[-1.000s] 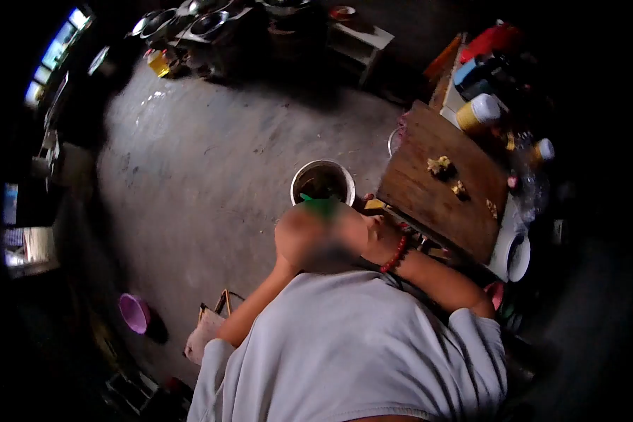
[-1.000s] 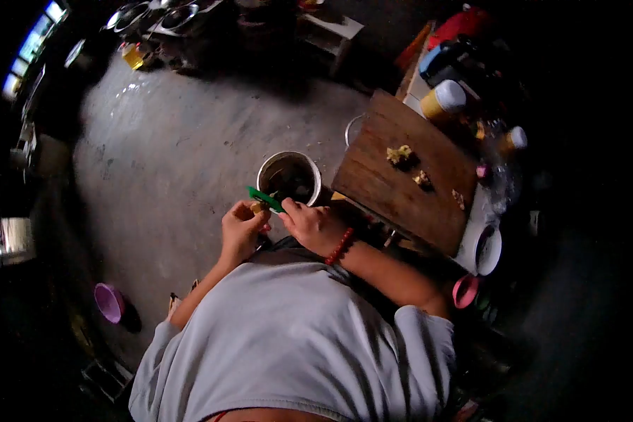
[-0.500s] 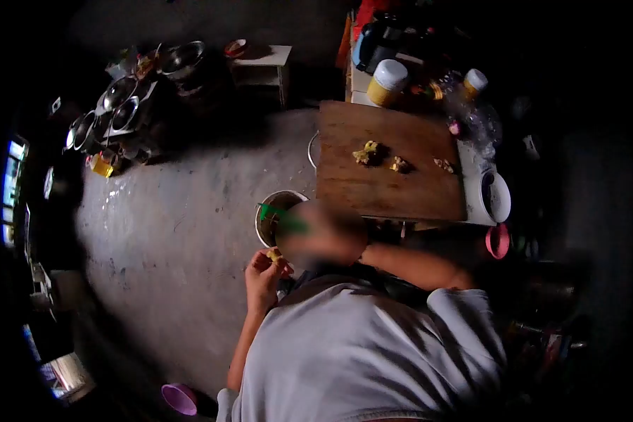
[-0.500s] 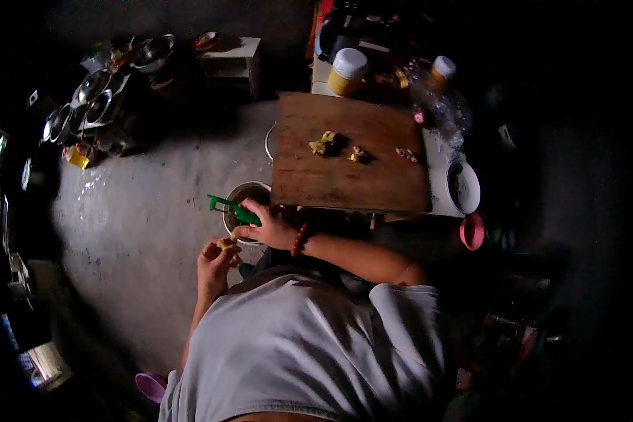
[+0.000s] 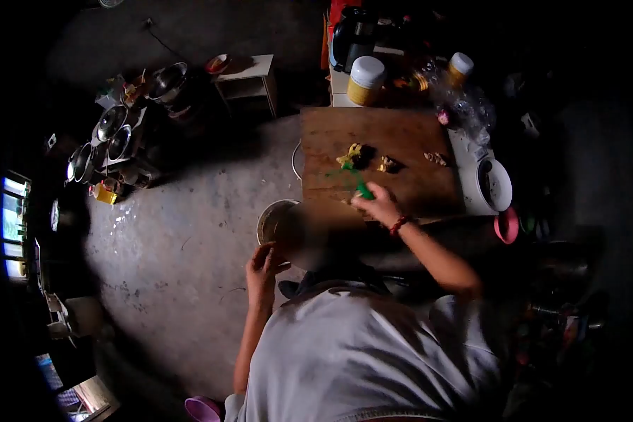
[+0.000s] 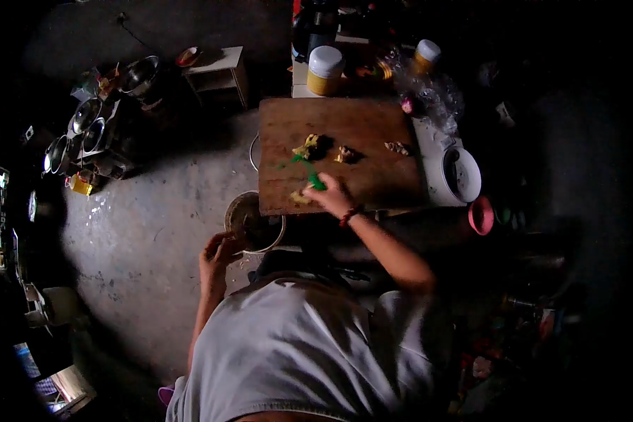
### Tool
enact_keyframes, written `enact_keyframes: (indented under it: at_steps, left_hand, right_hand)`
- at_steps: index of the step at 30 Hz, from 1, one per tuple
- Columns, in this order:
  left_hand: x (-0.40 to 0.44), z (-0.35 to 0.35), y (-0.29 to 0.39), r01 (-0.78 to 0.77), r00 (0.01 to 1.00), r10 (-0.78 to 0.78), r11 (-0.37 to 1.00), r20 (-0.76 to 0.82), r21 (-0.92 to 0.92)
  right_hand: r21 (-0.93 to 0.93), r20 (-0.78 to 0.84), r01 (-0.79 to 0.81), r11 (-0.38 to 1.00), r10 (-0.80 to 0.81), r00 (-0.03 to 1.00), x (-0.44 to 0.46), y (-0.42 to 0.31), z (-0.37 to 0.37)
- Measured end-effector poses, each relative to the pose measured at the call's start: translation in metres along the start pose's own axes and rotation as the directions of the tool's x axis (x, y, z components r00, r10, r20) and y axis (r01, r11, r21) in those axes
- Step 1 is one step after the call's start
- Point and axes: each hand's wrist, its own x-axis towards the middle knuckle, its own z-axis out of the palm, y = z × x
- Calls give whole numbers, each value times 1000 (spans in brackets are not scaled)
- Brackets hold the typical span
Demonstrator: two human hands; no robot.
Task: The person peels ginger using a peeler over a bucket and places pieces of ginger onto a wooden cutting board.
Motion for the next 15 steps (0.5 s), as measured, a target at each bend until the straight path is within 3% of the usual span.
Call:
enact_keyframes:
  at_steps: [2,4,5,7,8,10,12,14,15]
  left_hand:
    - [3,-7,3,-6,1000,6,1000,-27,20]
    - [8,-13,7,19,996,-7,989,-84,145]
    - [11,-13,6,2,990,23,985,-142,172]
    - [18,-20,4,0,989,38,966,-143,258]
    - [21,-24,2,0,989,51,941,-141,340]
    - [30,-28,-8,-84,990,115,945,-82,317]
    - [31,-28,-11,-167,983,183,942,-26,291]
    - [24,-12,-3,-116,992,122,980,-26,161]
    - [16,-6,10,-31,999,38,982,-33,187]
  right_hand:
    - [30,-155,-80,996,83,984,4,14,-39]
    - [-71,-306,16,997,-37,951,17,55,-71]
    - [-67,-304,17,998,-37,952,21,65,-80]
    - [-151,-448,130,980,-185,875,27,71,-88]
    - [-149,-448,131,980,-185,875,32,74,-89]
    - [-254,-574,227,940,-336,746,43,71,-85]
    - [-263,-536,161,951,-283,795,55,65,-81]
    - [-296,-450,35,955,-171,877,68,58,-70]
    - [-323,-498,20,946,-188,847,66,46,-58]
